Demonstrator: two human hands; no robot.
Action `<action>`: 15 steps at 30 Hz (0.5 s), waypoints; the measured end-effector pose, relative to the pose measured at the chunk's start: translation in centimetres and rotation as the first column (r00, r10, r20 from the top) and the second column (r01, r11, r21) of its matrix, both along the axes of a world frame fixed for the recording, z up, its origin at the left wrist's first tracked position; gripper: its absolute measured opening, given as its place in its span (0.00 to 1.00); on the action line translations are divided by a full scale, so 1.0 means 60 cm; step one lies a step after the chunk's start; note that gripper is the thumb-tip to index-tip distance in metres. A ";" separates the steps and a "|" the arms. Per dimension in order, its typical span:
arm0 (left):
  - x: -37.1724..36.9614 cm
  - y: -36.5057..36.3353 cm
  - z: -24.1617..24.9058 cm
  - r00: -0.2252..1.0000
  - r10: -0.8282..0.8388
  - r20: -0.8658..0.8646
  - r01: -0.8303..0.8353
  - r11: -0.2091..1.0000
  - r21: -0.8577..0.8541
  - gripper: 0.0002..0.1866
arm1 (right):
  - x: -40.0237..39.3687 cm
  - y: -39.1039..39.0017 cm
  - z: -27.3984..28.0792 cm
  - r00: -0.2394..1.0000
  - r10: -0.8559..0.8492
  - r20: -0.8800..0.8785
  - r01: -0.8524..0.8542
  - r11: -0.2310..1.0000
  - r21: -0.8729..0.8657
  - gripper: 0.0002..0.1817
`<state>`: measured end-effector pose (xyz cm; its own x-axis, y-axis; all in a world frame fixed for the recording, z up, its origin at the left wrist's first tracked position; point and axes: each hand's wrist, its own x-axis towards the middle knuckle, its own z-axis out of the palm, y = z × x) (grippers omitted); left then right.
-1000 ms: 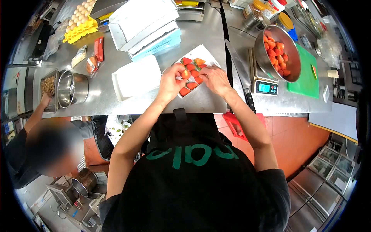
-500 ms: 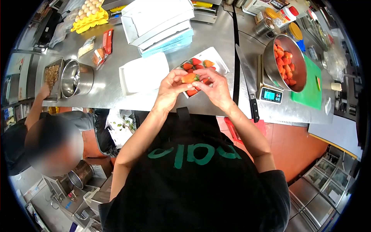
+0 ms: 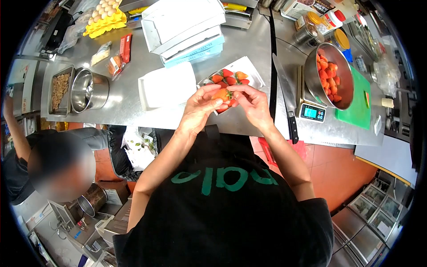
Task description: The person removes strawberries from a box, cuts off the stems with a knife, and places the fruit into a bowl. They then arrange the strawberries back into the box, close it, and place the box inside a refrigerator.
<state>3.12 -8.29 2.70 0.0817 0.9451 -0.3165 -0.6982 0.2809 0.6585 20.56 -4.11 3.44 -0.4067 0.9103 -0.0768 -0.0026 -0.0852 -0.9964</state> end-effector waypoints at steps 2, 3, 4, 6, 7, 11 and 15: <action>-0.002 -0.003 -0.015 0.999 -0.031 -0.010 0.032 0.999 0.029 0.20 | -0.005 -0.002 0.010 1.000 -0.002 -0.018 0.002 1.000 0.003 0.12; -0.002 -0.004 -0.018 0.999 -0.032 -0.010 0.032 0.999 0.029 0.20 | -0.009 -0.004 0.016 0.998 -0.008 0.061 0.002 0.996 0.090 0.12; -0.001 -0.004 -0.022 0.997 -0.049 -0.063 0.051 0.998 0.032 0.19 | -0.011 -0.005 0.020 0.990 -0.022 0.140 -0.003 0.984 0.176 0.12; -0.001 -0.005 -0.022 0.991 -0.066 -0.115 0.071 0.997 0.034 0.18 | -0.006 -0.002 0.007 0.999 0.001 0.051 -0.005 0.997 0.075 0.11; -0.002 -0.007 -0.019 0.994 -0.065 -0.082 0.070 0.996 0.050 0.17 | -0.004 0.000 0.001 0.999 0.017 -0.041 -0.018 0.999 -0.027 0.10; -0.001 -0.013 -0.016 0.999 -0.032 0.017 0.032 0.999 0.003 0.16 | 0.004 0.004 -0.006 0.998 0.043 -0.045 -0.046 0.998 -0.052 0.09; -0.005 -0.014 -0.022 0.995 -0.084 0.051 0.086 0.995 -0.051 0.16 | 0.006 0.000 -0.012 1.000 0.011 -0.018 -0.011 1.000 -0.009 0.09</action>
